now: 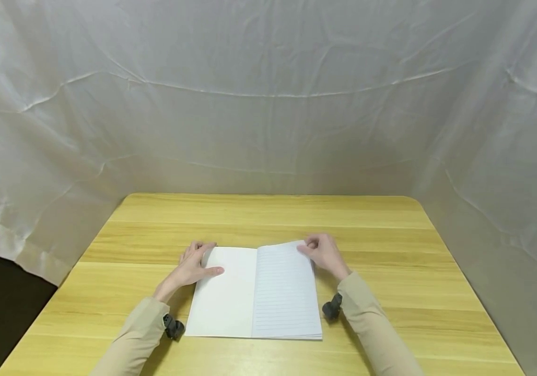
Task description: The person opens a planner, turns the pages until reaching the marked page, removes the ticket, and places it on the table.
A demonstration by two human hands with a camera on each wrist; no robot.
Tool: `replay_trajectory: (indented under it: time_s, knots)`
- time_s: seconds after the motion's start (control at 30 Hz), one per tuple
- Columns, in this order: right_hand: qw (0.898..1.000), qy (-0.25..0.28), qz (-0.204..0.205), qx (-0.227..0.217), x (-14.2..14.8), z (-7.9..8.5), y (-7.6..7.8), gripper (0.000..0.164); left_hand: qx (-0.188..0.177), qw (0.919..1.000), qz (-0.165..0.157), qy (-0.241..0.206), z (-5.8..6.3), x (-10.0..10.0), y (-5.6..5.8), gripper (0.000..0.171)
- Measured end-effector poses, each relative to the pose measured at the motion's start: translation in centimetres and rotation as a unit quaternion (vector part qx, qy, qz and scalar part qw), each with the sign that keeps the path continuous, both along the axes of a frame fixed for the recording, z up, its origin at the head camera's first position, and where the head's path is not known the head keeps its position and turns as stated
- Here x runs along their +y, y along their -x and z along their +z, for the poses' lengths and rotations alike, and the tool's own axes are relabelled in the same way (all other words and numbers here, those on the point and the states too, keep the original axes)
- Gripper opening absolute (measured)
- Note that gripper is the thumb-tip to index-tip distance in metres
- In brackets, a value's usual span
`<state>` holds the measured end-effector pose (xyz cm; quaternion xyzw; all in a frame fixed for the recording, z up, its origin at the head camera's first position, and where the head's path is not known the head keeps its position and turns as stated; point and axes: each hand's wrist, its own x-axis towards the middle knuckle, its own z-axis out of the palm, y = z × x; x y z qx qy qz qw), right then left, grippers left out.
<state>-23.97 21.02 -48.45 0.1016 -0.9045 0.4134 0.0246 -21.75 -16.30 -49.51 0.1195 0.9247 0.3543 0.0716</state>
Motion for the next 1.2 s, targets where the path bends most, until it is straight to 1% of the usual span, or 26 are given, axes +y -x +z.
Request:
replay_trajectory:
  time_s: [0.07, 0.13, 0.23, 0.33, 0.4, 0.47, 0.53, 0.6, 0.63, 0.67, 0.73, 0.8, 0.83, 0.93, 1.0, 1.03, 1.1, 1.2]
  knots:
    - [1.000, 0.004, -0.001, 0.016, -0.1, 0.0, -0.1, 0.019, 0.000, 1.0000, 0.000, -0.001, 0.0, 0.0, 0.0, 0.081]
    - [0.999, 0.011, 0.009, 0.036, -0.3, 0.1, -0.4, 0.012, -0.002, 1.0000, -0.001, -0.005, 0.0, -0.1, -0.1, 0.081]
    - [0.998, 0.032, 0.035, 0.052, -0.4, 0.1, -0.9, 0.017, -0.004, 0.9999, 0.000, -0.014, 0.0, 0.0, -0.2, 0.081]
    - [0.995, 0.050, 0.082, 0.032, -0.5, 0.4, -1.5, 0.028, 0.010, 0.9995, -0.004, -0.028, 0.1, 0.2, -0.5, 0.079]
    - [0.991, 0.049, 0.121, 0.008, -0.6, 0.7, -1.9, 0.034, 0.032, 0.9988, -0.008, -0.036, 0.1, 0.6, -0.7, 0.077]
    - [0.985, 0.047, 0.164, -0.011, -0.8, 1.0, -2.2, 0.037, 0.065, 0.9968, -0.011, -0.045, 0.2, 0.9, -0.9, 0.075]
    - [0.979, 0.043, 0.198, -0.020, -1.0, 1.1, -2.4, 0.036, 0.097, 0.9940, -0.010, -0.050, 0.3, 1.2, -1.2, 0.074]
    - [0.974, 0.040, 0.223, -0.024, -1.3, 1.1, -2.5, 0.034, 0.123, 0.9912, -0.009, -0.050, 0.5, 1.5, -1.4, 0.071]
    - [0.971, 0.040, 0.236, -0.022, -1.4, 1.2, -2.5, 0.033, 0.131, 0.9899, -0.010, -0.054, 0.6, 1.6, -1.5, 0.068]
    - [0.968, 0.037, 0.247, -0.021, -1.5, 1.2, -2.6, 0.033, 0.131, 0.9895, -0.014, -0.058, 0.7, 1.6, -1.6, 0.065]
    - [0.963, 0.030, 0.266, -0.022, -1.7, 1.4, -2.6, 0.032, 0.121, 0.9895, -0.027, -0.075, 0.9, 1.8, -1.8, 0.059]
    - [0.959, 0.023, 0.282, -0.021, -2.0, 1.5, -2.7, 0.032, 0.104, 0.9876, -0.053, -0.105, 1.1, 2.1, -1.9, 0.052]
    - [0.957, 0.018, 0.288, -0.025, -2.1, 1.6, -2.8, 0.032, 0.089, 0.9859, -0.068, -0.124, 1.2, 2.3, -1.9, 0.049]
    - [0.953, 0.002, 0.301, -0.039, -2.5, 1.8, -2.9, 0.033, 0.055, 0.9771, -0.120, -0.167, 1.3, 2.9, -1.8, 0.042]
    - [0.951, -0.006, 0.307, -0.045, -2.8, 1.8, -3.0, 0.034, 0.036, 0.9724, -0.145, -0.180, 1.3, 3.3, -1.7, 0.038]
    - [0.950, -0.010, 0.310, -0.045, -3.0, 1.7, -3.0, 0.035, 0.029, 0.9707, -0.153, -0.183, 1.3, 3.5, -1.6, 0.037]
    - [0.947, -0.012, 0.319, -0.034, -3.3, 1.6, -3.1, 0.035, 0.020, 0.9703, -0.162, -0.179, 1.2, 3.8, -1.6, 0.036]
    - [0.947, -0.006, 0.321, -0.022, -3.6, 1.5, -3.2, 0.035, 0.009, 0.9729, -0.158, -0.169, 1.2, 4.0, -1.6, 0.036]
